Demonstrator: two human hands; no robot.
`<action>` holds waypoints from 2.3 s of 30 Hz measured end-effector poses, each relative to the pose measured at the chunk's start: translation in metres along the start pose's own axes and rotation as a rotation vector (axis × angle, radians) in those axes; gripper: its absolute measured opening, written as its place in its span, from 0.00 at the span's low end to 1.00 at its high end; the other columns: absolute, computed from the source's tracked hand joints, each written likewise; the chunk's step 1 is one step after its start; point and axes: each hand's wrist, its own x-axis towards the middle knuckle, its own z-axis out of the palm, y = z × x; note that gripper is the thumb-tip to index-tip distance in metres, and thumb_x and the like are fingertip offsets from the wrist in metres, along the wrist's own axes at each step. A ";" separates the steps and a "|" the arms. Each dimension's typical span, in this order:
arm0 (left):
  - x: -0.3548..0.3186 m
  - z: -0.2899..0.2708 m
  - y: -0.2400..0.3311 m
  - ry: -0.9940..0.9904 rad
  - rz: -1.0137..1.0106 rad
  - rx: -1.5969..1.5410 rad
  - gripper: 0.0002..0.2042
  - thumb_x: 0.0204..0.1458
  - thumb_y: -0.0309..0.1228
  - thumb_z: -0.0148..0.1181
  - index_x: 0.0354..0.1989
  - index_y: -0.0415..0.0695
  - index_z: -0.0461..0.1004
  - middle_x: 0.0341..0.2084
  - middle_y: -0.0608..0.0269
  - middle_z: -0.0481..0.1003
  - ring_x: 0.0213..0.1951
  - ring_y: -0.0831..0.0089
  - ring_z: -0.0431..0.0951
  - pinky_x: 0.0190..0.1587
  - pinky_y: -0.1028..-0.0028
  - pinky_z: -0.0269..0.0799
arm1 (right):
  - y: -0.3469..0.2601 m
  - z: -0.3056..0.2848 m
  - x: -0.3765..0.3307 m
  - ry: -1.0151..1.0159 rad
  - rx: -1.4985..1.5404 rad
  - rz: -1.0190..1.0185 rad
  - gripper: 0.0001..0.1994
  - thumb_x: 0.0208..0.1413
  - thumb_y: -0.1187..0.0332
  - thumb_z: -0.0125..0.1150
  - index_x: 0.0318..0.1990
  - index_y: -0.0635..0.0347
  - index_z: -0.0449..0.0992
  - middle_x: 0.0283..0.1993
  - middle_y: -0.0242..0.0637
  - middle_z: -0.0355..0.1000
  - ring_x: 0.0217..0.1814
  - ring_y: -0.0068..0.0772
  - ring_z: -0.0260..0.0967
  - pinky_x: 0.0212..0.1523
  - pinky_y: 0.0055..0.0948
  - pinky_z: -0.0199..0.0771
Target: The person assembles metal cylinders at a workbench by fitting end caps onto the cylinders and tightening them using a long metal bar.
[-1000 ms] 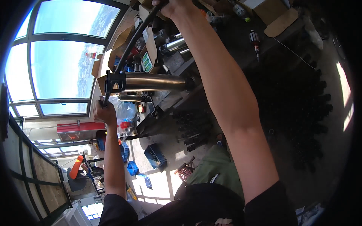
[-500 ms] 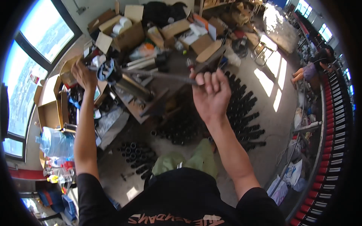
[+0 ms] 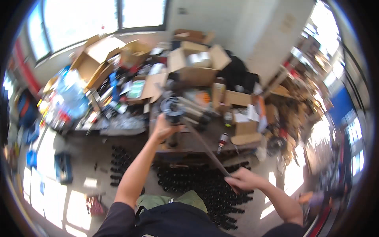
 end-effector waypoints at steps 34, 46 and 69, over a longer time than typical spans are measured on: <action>-0.267 -0.209 -0.146 -0.024 -0.546 -0.529 0.27 0.66 0.44 0.52 0.61 0.34 0.55 0.49 0.46 0.66 0.52 0.63 0.69 0.57 0.65 0.66 | -0.248 0.361 0.372 0.881 1.463 -0.368 0.22 0.74 0.57 0.38 0.23 0.51 0.55 0.18 0.24 0.46 0.18 0.18 0.41 0.19 0.20 0.45; -0.243 -0.180 0.064 0.173 -0.436 0.504 0.15 0.54 0.35 0.67 0.23 0.38 0.72 0.12 0.61 0.69 0.17 0.76 0.68 0.21 0.70 0.61 | -0.060 0.014 0.233 1.632 -0.546 -0.427 0.32 0.56 0.73 0.63 0.67 0.61 0.57 0.63 0.51 0.55 0.65 0.52 0.53 0.63 0.46 0.55; -0.067 -0.104 0.056 0.332 0.065 1.700 0.12 0.51 0.44 0.62 0.28 0.49 0.78 0.25 0.57 0.81 0.30 0.56 0.84 0.31 0.59 0.80 | 0.002 -0.197 0.214 1.043 -1.034 0.055 0.18 0.54 0.51 0.61 0.47 0.49 0.84 0.45 0.47 0.80 0.50 0.50 0.77 0.52 0.45 0.78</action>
